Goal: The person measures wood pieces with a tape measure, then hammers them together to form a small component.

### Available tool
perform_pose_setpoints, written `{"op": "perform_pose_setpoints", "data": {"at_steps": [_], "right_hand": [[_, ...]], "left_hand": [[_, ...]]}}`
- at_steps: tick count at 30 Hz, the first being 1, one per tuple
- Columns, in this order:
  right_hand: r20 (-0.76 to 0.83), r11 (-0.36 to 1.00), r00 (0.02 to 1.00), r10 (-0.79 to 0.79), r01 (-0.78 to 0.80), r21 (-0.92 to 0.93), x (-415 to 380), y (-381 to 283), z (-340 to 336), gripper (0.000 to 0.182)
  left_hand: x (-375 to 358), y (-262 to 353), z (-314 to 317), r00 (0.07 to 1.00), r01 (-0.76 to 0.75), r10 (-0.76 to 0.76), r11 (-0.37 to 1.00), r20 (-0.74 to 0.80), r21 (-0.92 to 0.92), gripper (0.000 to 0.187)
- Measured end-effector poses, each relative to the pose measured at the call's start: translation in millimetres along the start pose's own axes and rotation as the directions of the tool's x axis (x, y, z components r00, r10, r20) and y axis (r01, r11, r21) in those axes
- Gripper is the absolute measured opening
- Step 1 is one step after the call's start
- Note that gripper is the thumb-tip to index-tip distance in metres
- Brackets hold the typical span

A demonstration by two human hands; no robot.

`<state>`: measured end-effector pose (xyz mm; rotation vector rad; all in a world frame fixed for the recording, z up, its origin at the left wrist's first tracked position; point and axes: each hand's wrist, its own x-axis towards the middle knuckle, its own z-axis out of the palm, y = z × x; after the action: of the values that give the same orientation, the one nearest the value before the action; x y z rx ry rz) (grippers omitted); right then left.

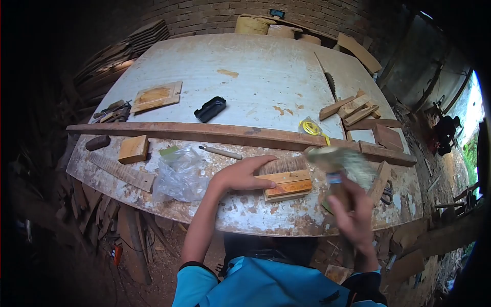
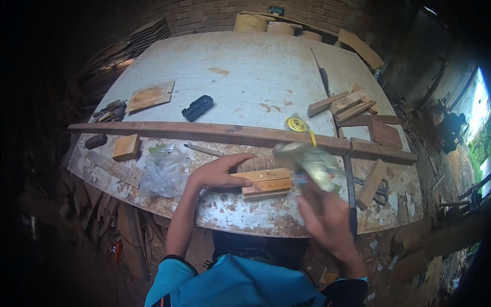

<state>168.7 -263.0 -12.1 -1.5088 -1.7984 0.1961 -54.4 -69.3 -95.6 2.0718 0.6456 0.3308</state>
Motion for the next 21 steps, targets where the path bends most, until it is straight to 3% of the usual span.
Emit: {"op": "perform_pose_setpoints", "data": {"at_steps": [2, 4, 6, 8, 11, 16, 19, 21], "right_hand": [[-0.268, 0.998, 0.963, -0.024, 0.04, 0.052, 0, -12, -13, 0.05], [-0.541, 0.975, 0.825, -0.164, 0.22, 0.04, 5, -15, -17, 0.051], [-0.619, 0.932, 0.781, -0.082, 0.281, 0.23, 13, -25, -17, 0.038], [-0.499, 0.862, 0.865, 0.056, 0.211, 0.462, 15, -39, -23, 0.019], [-0.483, 0.863, 0.872, 0.072, 0.188, 0.469, 13, -24, 2, 0.024], [-0.141, 0.864, 0.961, 0.236, -0.141, 0.483, 36, -18, 1, 0.029], [0.169, 0.837, 0.916, 0.363, -0.401, 0.374, 48, -28, -2, 0.027], [0.428, 0.807, 0.82, 0.382, -0.521, 0.279, 45, -10, 8, 0.027]], "left_hand": [[-1, 0, -2, 0.999, 0.033, -0.033, 0.999, 0.025, 0.001, 0.084], [0, 3, -1, 0.998, 0.042, -0.042, 0.999, 0.036, -0.005, 0.084], [-2, 8, -2, 0.999, 0.036, -0.036, 0.999, 0.027, -0.007, 0.083], [-3, 13, -2, 0.998, 0.051, -0.051, 0.999, 0.027, -0.007, 0.082], [-1, 5, 0, 0.998, 0.063, -0.063, 0.998, 0.03, -0.025, 0.082], [0, 9, -2, 0.996, 0.067, -0.064, 0.997, 0.06, -0.049, 0.082], [0, 5, -1, 0.997, 0.05, -0.047, 0.997, 0.054, -0.063, 0.082], [-1, 8, -3, 0.996, 0.051, -0.042, 0.992, 0.077, -0.114, 0.082]]}}
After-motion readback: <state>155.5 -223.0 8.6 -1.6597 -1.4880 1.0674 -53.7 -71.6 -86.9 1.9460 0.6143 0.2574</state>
